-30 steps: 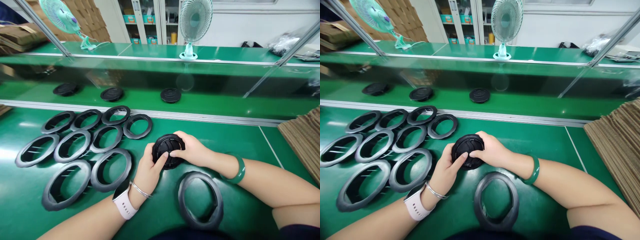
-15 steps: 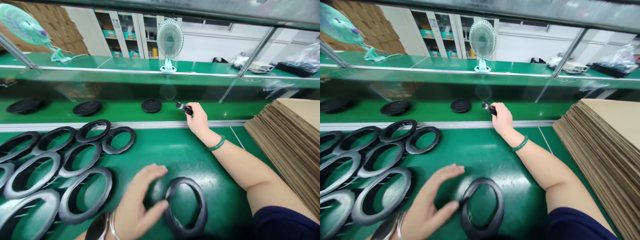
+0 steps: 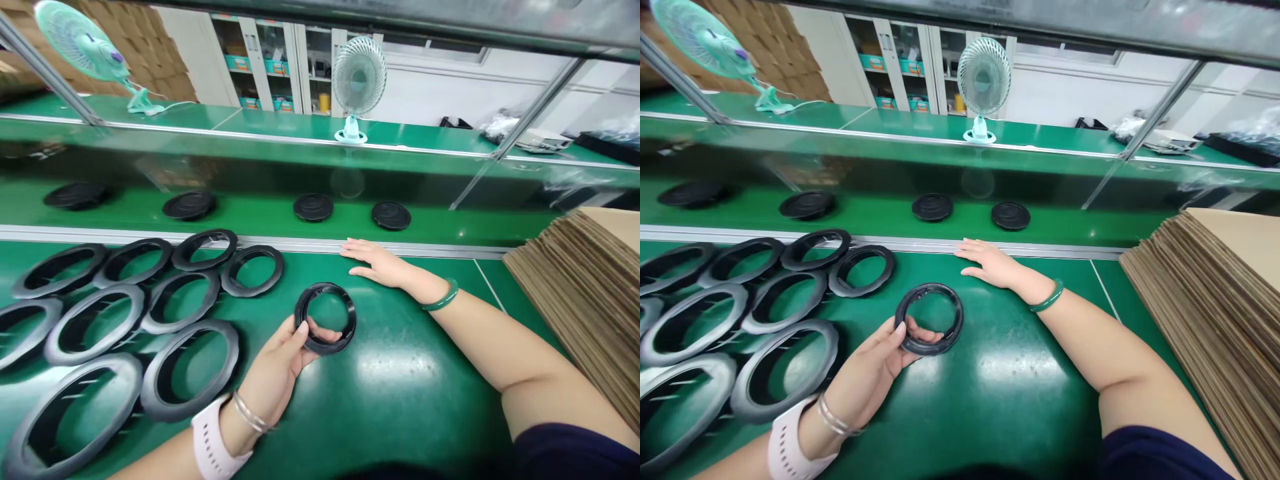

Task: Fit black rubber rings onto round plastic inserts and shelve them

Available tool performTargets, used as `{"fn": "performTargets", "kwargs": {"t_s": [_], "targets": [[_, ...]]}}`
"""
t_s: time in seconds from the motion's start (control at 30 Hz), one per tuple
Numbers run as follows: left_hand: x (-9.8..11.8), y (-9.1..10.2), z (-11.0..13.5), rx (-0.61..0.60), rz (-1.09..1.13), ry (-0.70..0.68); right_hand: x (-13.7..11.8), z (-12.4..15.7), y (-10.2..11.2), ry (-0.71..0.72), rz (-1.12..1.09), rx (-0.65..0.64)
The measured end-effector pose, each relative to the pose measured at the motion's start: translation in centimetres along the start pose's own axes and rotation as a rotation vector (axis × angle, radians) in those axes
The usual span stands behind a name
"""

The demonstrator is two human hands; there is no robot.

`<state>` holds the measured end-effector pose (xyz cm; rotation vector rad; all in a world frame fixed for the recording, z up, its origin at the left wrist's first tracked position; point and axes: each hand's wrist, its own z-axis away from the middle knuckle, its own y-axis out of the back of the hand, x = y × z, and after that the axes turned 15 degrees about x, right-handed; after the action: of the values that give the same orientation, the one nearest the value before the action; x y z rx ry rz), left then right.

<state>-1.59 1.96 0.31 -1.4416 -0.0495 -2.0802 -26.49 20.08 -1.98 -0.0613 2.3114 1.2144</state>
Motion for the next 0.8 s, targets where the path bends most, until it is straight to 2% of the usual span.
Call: {"fn": "performTargets", "kwargs": {"t_s": [0.1, 0.33, 0.47, 0.6, 0.67, 0.8], "targets": [[0.0, -0.2, -0.4, 0.014, 0.102, 0.083, 0.9, 0.1, 0.1, 0.008, -0.044, 0.018], [-0.2, -0.2, -0.3, -0.019, 0.100, 0.084, 0.3, 0.0, 0.1, 0.015, -0.032, 0.015], [-1.3, -0.5, 0.0, -0.024, 0.077, -0.005, -0.1, 0.5, 0.2, -0.005, -0.013, -0.004], [-2.8, -0.2, -0.9, 0.023, -0.005, -0.155, 1.6, 0.9, -0.4, -0.022, 0.032, -0.013], [-3.3, 0.0, -1.3, 0.018, 0.027, -0.140, 2.4, 1.1, -0.7, -0.013, 0.044, -0.009], [-3.2, 0.0, -1.4, -0.071, 0.087, -0.081, 3.0, 1.4, -1.0, 0.003, 0.057, -0.010]]}}
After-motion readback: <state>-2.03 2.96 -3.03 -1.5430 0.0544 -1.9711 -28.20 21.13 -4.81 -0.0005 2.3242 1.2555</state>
